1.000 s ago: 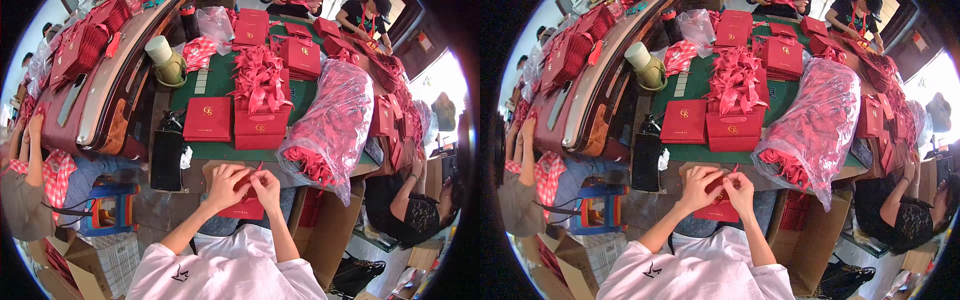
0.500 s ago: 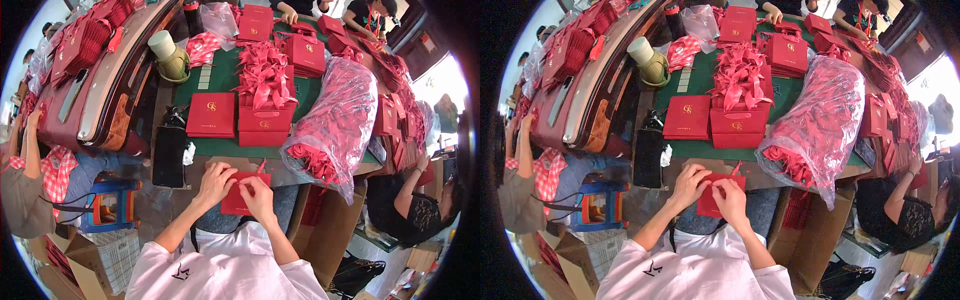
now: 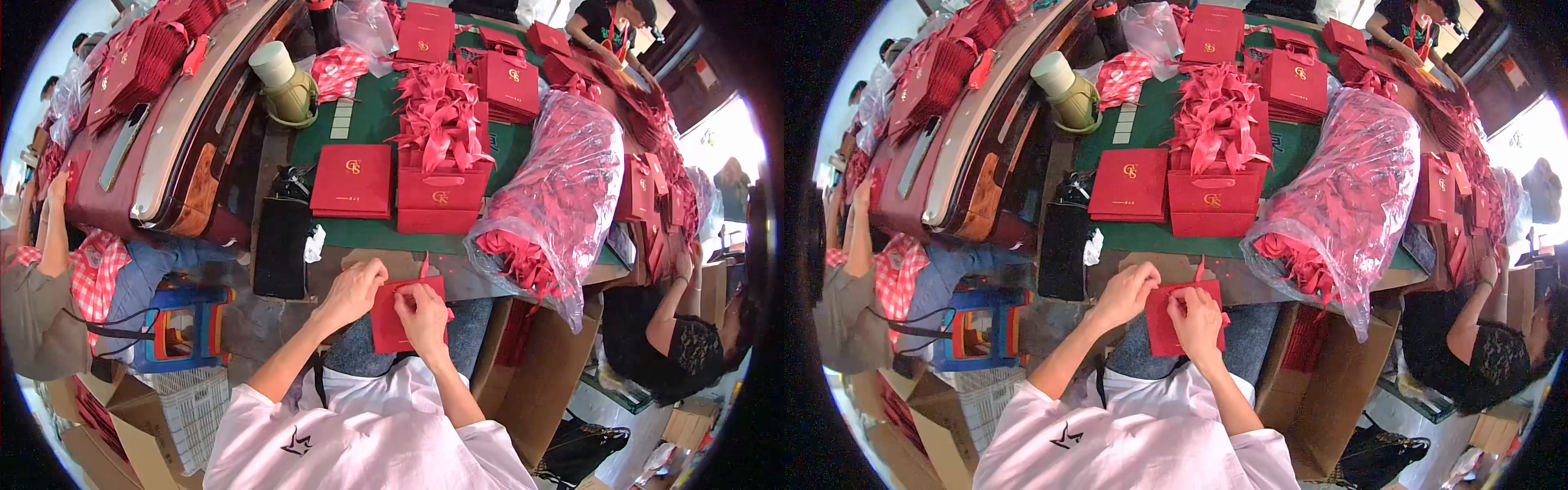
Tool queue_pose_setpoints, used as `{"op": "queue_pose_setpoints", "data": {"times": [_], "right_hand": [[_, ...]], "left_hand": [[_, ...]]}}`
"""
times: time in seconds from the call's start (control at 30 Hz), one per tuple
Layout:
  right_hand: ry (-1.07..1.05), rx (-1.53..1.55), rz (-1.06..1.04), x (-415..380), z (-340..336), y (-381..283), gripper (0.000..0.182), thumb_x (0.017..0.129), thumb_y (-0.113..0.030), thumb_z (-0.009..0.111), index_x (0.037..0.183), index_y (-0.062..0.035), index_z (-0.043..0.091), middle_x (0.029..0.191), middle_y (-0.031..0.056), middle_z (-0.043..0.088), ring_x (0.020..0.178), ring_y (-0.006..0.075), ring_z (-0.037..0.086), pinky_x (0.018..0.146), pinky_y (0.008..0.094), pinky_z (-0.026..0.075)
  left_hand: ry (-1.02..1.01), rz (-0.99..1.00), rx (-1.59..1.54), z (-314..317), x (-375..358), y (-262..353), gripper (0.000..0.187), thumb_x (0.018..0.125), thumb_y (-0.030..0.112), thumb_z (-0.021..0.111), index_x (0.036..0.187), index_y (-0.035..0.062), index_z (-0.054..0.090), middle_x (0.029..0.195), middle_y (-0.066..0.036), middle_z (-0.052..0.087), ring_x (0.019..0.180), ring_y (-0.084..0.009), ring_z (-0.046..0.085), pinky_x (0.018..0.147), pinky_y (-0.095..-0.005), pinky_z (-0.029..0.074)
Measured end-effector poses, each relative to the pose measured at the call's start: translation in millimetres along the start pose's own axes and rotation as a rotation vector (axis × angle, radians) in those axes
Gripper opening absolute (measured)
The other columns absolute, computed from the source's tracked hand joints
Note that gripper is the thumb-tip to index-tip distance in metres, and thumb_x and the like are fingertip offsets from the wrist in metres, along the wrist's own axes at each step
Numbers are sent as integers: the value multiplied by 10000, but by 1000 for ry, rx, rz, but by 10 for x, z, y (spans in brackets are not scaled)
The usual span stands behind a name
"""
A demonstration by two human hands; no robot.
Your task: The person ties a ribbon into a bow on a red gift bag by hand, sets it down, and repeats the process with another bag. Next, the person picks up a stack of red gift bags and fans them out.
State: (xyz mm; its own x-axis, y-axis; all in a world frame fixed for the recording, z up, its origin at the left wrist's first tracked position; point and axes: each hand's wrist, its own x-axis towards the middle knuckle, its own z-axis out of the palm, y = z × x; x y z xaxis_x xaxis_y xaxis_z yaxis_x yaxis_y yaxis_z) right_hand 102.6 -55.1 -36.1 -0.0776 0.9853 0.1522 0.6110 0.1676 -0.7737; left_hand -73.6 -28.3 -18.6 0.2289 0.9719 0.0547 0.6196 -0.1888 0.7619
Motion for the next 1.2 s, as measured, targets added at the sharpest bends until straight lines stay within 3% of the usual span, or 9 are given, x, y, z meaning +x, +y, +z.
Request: {"op": "queue_pose_setpoints", "data": {"times": [0.2,0.33,0.4,0.63,0.73,0.9,0.93,1.0,1.2], "right_hand": [[-29,9,-7,-10,-24,20,108,814,-117,712,886,-70,647,820,116,628,807,324,623,705,439,479],[-22,-19,-35,-66,-100,-83,105,813,-99,710,884,-64,642,813,115,626,803,326,621,709,443,481],[51,-36,-81,-75,-119,-112,114,795,-38,727,886,-34,659,768,105,625,697,268,635,654,380,509],[71,82,-25,-75,-181,-178,104,816,-47,721,898,-51,656,778,105,623,718,278,623,646,391,496],[58,161,41,-75,-170,-189,96,826,-50,727,900,-44,666,770,98,628,674,239,626,620,357,501],[56,186,75,-62,-195,-221,95,831,-59,733,900,-35,673,780,101,651,668,225,645,634,346,512],[54,186,76,-63,-196,-216,95,831,-59,733,900,-35,673,780,101,651,668,225,645,634,346,512],[51,176,80,-60,-198,-203,93,843,-47,730,911,-8,681,810,99,680,695,172,664,653,295,519],[41,224,135,-26,-199,-209,107,829,-65,737,906,-27,672,797,114,672,674,228,660,640,343,514]], "left_hand": [[-109,-18,88,32,-28,-9,107,854,71,645,926,37,573,895,-139,666,860,-357,637,764,-468,502],[-28,-5,94,36,-17,119,95,837,50,644,916,42,590,902,-135,679,875,-354,633,767,-455,501],[-13,56,122,23,29,163,79,840,59,641,911,44,609,899,-132,688,885,-350,629,764,-452,502],[-50,29,-14,-36,100,217,87,863,57,612,936,25,646,863,-142,687,842,-351,632,745,-431,508],[-95,-27,-126,-68,130,206,112,884,61,611,962,4,669,819,-158,686,747,-307,656,677,-397,507],[-136,-105,-212,-93,152,209,128,913,74,623,977,-20,682,699,-120,651,607,-138,589,562,-319,446],[-136,-108,-213,-113,161,232,128,913,74,623,977,-20,682,699,-120,651,607,-138,589,562,-319,446],[-190,-192,-189,-162,182,290,169,880,94,605,978,-4,701,830,-203,705,780,-341,704,705,-413,530],[-199,-236,-184,-185,186,329,160,881,96,610,967,4,709,832,-209,704,754,-337,702,676,-412,526]]}}
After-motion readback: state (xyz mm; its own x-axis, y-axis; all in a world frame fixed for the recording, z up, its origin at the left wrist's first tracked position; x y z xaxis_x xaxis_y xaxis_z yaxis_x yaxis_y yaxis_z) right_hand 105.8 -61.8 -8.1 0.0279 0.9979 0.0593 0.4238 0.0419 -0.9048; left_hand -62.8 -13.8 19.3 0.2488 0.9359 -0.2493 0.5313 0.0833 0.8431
